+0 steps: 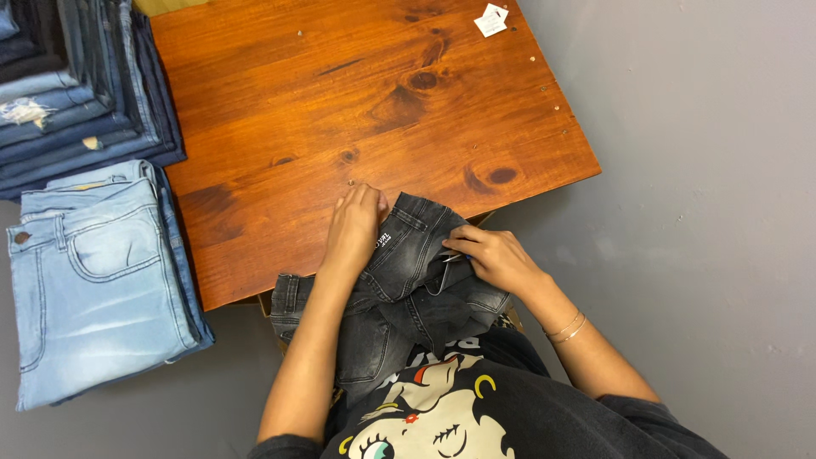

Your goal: The person uses scissors to trim loose threads and tags from the waistband and seams of a pair of dark jeans. They repeatedly turn the jeans over and pull at the fabric to access different areas while cutting.

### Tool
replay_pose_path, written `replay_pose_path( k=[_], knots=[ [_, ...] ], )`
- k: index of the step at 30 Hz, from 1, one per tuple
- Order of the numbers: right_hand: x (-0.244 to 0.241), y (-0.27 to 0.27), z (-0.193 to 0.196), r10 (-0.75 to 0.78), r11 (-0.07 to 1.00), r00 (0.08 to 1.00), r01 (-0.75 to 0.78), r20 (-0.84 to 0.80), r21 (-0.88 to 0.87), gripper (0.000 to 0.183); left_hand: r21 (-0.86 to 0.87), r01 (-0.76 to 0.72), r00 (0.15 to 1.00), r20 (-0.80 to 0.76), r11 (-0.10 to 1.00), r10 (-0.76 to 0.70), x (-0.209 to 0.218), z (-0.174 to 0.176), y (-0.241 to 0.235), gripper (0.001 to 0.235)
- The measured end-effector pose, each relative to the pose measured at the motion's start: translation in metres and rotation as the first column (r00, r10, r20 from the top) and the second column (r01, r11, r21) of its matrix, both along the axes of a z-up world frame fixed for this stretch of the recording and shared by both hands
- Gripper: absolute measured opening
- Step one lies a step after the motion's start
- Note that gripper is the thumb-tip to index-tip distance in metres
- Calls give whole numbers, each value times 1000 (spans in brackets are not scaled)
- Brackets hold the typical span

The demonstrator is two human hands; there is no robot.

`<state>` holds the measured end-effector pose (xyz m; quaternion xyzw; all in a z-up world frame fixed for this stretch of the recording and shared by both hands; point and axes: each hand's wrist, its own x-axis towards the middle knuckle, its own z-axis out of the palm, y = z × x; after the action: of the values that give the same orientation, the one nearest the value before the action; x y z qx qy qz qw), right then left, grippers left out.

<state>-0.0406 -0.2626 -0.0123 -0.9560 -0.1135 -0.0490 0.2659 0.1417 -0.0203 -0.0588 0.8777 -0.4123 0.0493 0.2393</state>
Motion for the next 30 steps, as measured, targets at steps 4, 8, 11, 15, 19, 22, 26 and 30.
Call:
replay_pose_path(
  k=[4,8,11,15,19,22,26,30],
  knots=[
    [-9,-7,-31,10,999,1000,-10,-2,-32,36,-380,70,967,-201,923,-156,-39,31,-27,6],
    [-29,-20,-80,-14,998,994,21,106,-67,25,-614,193,878,-241,766,-414,-99,62,-75,9],
    [-55,-32,-131,-381,922,825,371,-416,-108,53,-559,444,747,-200,700,-634,-133,69,-103,35],
    [-57,2,-87,-275,961,926,272,-260,-46,85,-435,503,784,-133,746,-606,-112,65,-108,41],
    [-59,4,-72,-152,959,867,13,475,284,22,-107,528,789,-307,843,-533,-71,84,-82,57],
    [-62,9,-45,-202,922,843,-7,498,387,41,-17,594,726,-419,805,-545,-70,79,-78,63],
    [-67,21,-31,-243,909,823,8,514,417,39,-122,672,669,-321,730,-670,-75,48,-81,17],
    [-73,22,-35,-292,937,822,143,489,319,35,-158,621,711,-299,768,-637,-72,40,-76,6]
  ],
)
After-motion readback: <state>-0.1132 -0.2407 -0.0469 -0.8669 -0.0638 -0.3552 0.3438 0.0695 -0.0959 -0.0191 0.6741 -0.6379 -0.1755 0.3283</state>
